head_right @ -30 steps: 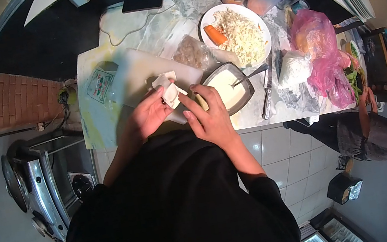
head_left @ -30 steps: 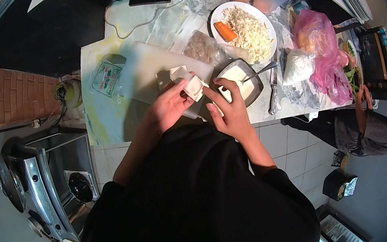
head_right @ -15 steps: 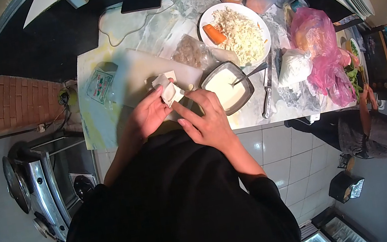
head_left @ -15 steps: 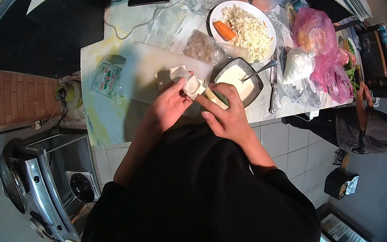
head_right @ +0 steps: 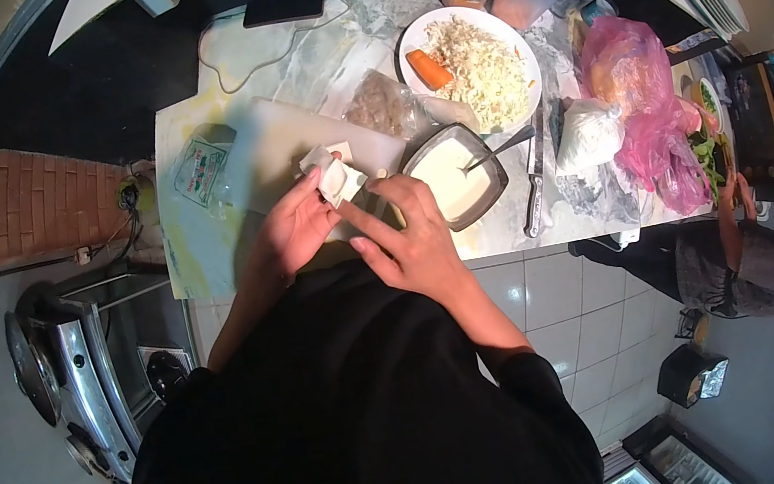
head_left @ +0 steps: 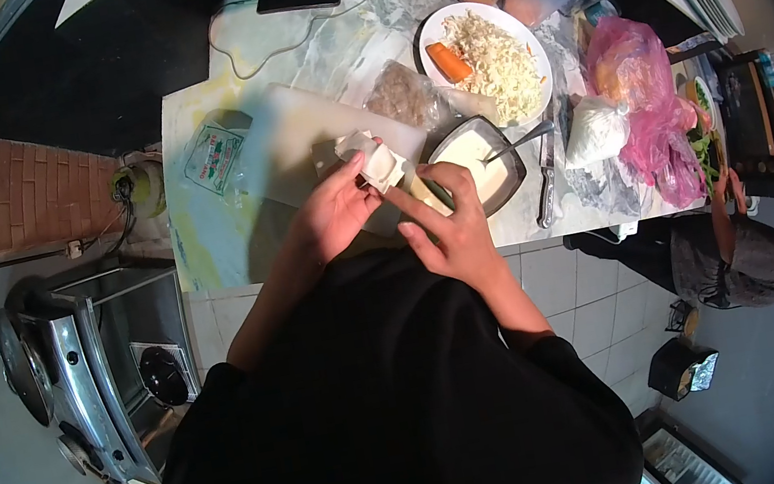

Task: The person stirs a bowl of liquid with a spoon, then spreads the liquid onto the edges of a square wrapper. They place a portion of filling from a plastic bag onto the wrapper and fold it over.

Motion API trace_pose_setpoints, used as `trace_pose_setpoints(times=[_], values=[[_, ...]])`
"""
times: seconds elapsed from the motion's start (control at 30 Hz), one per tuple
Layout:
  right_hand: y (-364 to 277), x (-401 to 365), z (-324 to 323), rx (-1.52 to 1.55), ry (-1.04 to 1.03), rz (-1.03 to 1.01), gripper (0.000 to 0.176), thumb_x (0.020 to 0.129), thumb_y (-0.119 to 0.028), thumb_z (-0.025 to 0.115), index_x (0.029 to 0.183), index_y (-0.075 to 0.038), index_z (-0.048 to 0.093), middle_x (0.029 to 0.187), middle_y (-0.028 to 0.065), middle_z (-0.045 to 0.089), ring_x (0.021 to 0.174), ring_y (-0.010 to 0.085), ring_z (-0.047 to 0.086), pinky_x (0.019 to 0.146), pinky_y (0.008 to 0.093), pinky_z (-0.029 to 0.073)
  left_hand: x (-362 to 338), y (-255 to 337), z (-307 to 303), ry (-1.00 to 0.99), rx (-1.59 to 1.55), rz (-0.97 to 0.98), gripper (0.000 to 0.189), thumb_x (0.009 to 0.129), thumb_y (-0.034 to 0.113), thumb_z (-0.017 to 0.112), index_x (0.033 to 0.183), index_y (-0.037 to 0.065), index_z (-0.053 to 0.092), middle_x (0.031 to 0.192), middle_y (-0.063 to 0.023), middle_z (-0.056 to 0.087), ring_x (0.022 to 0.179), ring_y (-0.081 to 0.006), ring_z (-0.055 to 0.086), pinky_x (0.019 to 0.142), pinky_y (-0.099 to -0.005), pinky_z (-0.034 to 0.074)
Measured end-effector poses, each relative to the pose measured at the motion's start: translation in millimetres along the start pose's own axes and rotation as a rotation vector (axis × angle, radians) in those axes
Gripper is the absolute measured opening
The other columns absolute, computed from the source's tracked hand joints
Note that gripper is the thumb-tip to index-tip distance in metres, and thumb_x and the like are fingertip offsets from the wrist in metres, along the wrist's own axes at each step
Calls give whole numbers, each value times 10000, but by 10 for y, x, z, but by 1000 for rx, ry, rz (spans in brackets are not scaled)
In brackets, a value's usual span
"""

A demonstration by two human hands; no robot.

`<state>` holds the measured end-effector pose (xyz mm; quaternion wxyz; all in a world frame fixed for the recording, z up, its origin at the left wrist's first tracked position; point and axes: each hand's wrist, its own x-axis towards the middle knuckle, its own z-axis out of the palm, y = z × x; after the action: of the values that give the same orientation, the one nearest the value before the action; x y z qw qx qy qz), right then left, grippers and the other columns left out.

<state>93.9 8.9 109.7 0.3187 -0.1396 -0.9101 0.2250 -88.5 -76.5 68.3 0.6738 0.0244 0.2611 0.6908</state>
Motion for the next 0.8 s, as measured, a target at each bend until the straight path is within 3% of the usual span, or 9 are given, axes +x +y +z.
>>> trace_pose_setpoints(times=[0.07,0.13,0.17,0.2,0.27,0.37,0.47,0.8], values=[[-28,-4,14,26,-11,-32,366,837,-163,690,1188,-58,689,1168,166,492,1102,345,527,953,451,455,33,-9,-111,-84,-28,-11,313,1052,192,521,1338,67,554,1275,-49,603,1199,-161,562,1022,-342,459],[-56,-21,59,248,210,215,290,850,-122,703,1120,-28,656,1151,164,506,1065,315,534,924,395,472,5,0,-12,-14,-24,6,324,1051,194,524,1344,59,545,1269,-52,603,1179,-161,568,1015,-348,461],[-36,-23,157,508,310,384,288,879,-69,683,1137,-17,564,1119,144,506,1018,237,537,875,342,475,-14,1,52,54,-19,21,335,1050,197,528,1351,51,537,1263,-56,603,1158,-162,574,1008,-355,463],[-8,-7,191,702,292,506,412,914,-42,665,1265,-45,450,1138,111,518,997,166,534,832,309,482,-35,-2,105,52,-19,19,335,1050,197,528,1351,51,537,1263,-56,603,1158,-162,574,1008,-355,463],[2,50,181,980,258,671,492,946,-14,631,1351,-70,356,1098,69,543,946,121,546,817,285,482,-55,-14,189,56,126,160,355,1046,186,535,1364,28,514,1256,-70,600,1133,-167,582,1001,-367,468],[-20,103,239,1234,230,808,513,968,-61,642,1377,-104,335,1020,54,589,902,151,575,791,325,507,-29,-41,141,30,300,281,355,1038,147,546,1361,7,500,1248,-72,596,1102,-155,583,959,-345,476],[-60,156,283,1258,262,799,537,951,49,598,1381,-107,316,977,21,571,849,86,571,795,261,476,-71,-28,171,99,437,353,336,1024,101,561,1340,-1,511,1246,-76,593,1056,-132,580,892,-314,480],[-13,193,294,1221,327,734,589,917,123,571,1372,-113,279,985,28,570,850,87,567,784,239,460,-67,-63,161,106,551,404,321,1001,83,596,1303,-7,533,1259,-70,587,1008,-113,584,844,-286,488]])
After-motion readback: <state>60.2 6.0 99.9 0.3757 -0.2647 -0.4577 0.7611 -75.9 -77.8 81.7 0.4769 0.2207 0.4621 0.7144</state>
